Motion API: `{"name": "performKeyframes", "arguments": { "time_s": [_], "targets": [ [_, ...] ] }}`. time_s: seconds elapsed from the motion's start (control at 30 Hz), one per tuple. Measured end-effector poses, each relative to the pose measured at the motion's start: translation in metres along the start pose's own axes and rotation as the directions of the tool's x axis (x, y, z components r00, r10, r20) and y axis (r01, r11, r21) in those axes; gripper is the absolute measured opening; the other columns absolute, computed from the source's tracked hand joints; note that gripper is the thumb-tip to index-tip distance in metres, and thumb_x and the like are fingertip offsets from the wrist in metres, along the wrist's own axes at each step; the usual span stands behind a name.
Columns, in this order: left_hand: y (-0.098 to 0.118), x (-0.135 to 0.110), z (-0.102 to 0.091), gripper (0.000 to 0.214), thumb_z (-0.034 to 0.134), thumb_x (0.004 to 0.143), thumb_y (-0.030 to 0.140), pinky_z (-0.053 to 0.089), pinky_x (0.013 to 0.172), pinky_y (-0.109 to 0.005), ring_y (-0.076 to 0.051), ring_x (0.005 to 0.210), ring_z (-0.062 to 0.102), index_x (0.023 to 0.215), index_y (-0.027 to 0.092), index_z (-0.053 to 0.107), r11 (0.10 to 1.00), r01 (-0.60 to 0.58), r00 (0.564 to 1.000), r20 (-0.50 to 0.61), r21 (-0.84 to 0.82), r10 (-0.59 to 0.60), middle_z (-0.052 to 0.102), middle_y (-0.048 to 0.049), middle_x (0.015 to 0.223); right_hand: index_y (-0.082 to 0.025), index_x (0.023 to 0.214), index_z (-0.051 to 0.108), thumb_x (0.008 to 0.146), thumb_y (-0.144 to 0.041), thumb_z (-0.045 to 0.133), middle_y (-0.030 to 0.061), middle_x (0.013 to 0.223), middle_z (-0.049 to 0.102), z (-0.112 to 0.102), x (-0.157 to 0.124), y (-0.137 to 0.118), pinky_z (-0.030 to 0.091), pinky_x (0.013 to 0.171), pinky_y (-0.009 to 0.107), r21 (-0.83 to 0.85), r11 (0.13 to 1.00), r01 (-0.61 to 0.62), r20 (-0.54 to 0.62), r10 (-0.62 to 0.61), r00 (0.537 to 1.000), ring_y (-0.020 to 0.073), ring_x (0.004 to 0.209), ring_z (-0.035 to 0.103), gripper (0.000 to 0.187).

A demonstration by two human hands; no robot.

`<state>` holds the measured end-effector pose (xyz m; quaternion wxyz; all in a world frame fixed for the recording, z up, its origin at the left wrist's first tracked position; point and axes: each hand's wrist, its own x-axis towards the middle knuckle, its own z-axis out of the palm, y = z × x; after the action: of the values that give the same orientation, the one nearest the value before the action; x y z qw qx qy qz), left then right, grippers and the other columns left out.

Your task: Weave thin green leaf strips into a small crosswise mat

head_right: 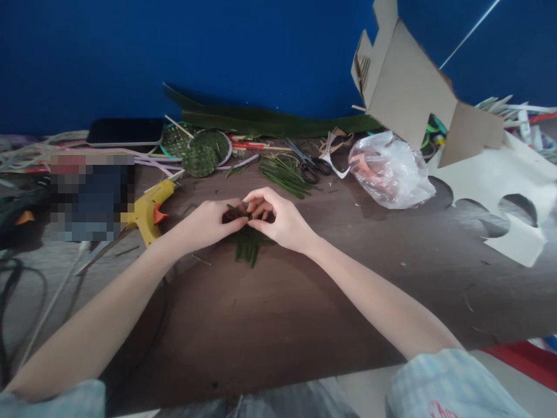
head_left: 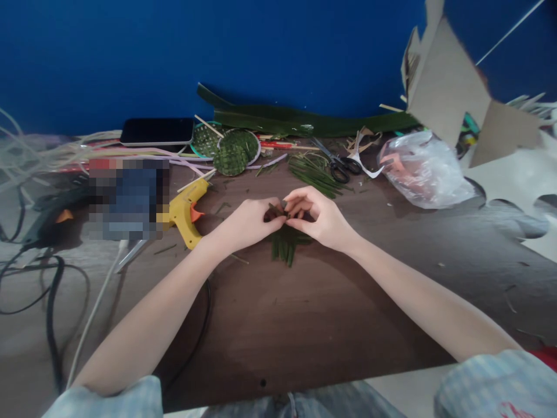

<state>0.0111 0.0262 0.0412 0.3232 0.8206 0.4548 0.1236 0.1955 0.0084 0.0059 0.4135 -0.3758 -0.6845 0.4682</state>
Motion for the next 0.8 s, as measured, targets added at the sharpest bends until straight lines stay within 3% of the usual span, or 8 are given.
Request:
{"name": "performKeyframes", "arguments": {
  "time_s": [0.2,0.43,0.57,0.67,0.8],
  "targets": [
    [0.0,0.0,0.0,0.013,0.053,0.072,0.016,0.044,0.069,-0.025,-0.014,0.072,0.059,0.082,0.018,0.059,0.997,-0.077,0.996,0.04,-0.002,0.077,0.065,0.0004,0.079,-0.021,0.101,0.049,0.074,-0.018,0.063,0.0013,0.092,0.057,-0.001,-0.001,-0.003,0.05,0.068,0.029,0.033,0.996,-0.087,-0.034,0.088,0.996,0.0117,0.073,0.062,0.031],
    [-0.005,0.002,0.006,0.016,0.053,0.072,0.014,0.044,0.073,-0.027,-0.015,0.075,0.057,0.086,0.017,0.06,0.99,-0.128,0.991,0.033,0.054,0.127,0.062,-0.0019,0.083,-0.02,0.096,0.052,0.079,-0.026,0.06,0.0002,0.082,0.056,-0.005,0.001,-0.003,0.049,0.068,0.028,0.021,0.999,-0.038,-0.158,0.04,0.987,0.0111,0.071,0.058,0.02],
    [-0.005,0.002,0.006,0.015,0.052,0.073,0.012,0.044,0.073,-0.027,-0.015,0.075,0.057,0.085,0.017,0.058,0.99,-0.129,0.991,0.029,0.048,0.128,0.061,-0.0015,0.083,-0.019,0.087,0.053,0.083,-0.033,0.054,-0.0014,0.069,0.054,-0.008,0.002,-0.006,0.042,0.057,0.026,-0.08,0.991,-0.109,-0.237,0.087,0.968,0.0104,0.061,0.052,0.014],
    [-0.004,0.003,0.007,0.014,0.052,0.072,0.012,0.044,0.075,-0.028,-0.015,0.076,0.056,0.084,0.017,0.057,0.991,-0.126,0.992,0.027,0.051,0.125,0.06,-0.0014,0.082,-0.019,0.079,0.053,0.084,-0.035,0.053,-0.0025,0.061,0.053,-0.01,0.002,-0.007,0.038,0.055,0.026,-0.205,0.965,-0.163,-0.193,0.123,0.974,0.0106,0.056,0.049,0.017],
    [-0.003,0.003,0.01,0.014,0.054,0.072,0.012,0.043,0.076,-0.029,-0.016,0.079,0.055,0.084,0.018,0.051,0.994,-0.095,0.995,0.026,0.052,0.094,0.058,-0.0017,0.083,-0.019,0.076,0.054,0.076,-0.024,0.06,-0.0033,0.061,0.053,-0.012,0.003,-0.003,0.036,0.055,0.026,-0.425,0.894,-0.141,-0.11,0.103,0.989,0.0094,0.053,0.045,0.007]
  ]
}}
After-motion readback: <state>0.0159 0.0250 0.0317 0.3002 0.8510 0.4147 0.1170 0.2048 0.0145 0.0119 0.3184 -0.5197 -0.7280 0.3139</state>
